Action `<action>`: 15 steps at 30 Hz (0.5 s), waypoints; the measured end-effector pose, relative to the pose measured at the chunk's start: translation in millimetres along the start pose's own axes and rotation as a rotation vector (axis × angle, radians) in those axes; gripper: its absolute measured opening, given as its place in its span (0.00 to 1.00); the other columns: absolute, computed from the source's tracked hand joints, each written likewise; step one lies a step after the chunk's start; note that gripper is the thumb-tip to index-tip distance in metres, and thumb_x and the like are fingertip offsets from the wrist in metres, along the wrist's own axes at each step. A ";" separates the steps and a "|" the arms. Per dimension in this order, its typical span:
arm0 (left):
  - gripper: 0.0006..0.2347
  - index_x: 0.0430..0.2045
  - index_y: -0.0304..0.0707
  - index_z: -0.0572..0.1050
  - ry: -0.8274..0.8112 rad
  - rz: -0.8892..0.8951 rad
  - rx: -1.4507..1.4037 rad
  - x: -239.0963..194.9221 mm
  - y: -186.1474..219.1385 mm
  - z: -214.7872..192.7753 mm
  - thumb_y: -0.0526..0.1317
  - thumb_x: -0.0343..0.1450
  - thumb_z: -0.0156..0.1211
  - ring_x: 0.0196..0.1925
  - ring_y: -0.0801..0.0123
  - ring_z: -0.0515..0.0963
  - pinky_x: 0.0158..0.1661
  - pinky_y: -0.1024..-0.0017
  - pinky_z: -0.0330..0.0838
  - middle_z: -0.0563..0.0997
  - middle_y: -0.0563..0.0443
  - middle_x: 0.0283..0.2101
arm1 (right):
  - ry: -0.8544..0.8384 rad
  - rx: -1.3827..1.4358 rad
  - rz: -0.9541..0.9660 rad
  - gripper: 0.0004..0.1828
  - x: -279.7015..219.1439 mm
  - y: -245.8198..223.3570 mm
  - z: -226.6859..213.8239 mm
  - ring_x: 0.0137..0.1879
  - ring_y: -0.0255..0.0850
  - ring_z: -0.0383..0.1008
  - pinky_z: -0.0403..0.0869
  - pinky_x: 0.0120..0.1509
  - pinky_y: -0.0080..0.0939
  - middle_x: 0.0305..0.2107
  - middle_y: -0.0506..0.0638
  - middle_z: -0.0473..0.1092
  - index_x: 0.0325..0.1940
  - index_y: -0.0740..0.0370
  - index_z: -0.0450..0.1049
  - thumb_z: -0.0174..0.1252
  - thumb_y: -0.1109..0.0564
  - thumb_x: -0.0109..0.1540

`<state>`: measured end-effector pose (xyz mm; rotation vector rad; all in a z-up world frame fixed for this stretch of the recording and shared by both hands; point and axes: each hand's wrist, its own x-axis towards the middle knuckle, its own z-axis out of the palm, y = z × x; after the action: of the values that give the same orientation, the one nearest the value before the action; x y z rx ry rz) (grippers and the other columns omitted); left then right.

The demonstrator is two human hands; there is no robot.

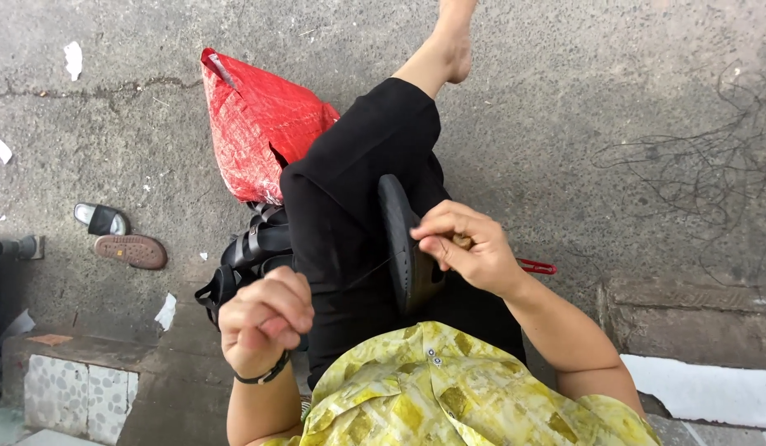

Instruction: A person is manually stitching the sole of a black shoe using a needle and thread while sitting on the ground.

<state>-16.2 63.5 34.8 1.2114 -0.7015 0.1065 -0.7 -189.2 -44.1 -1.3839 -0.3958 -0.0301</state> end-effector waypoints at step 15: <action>0.41 0.60 0.24 0.57 -0.148 0.053 1.005 0.1 -67.0 64.6 0.43 0.56 0.76 0.62 0.27 0.62 0.59 0.44 0.61 0.61 0.23 0.61 | 0.117 0.132 -0.084 0.03 -25.6 26.4 5.2 0.18 0.36 0.70 0.71 0.20 0.30 0.21 0.58 0.72 0.33 0.73 0.74 0.56 0.70 0.56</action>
<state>-15.3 -18.6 -9.0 2.1742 -0.8352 0.4556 -19.3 -184.4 -75.9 -1.2280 -0.3516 -0.1510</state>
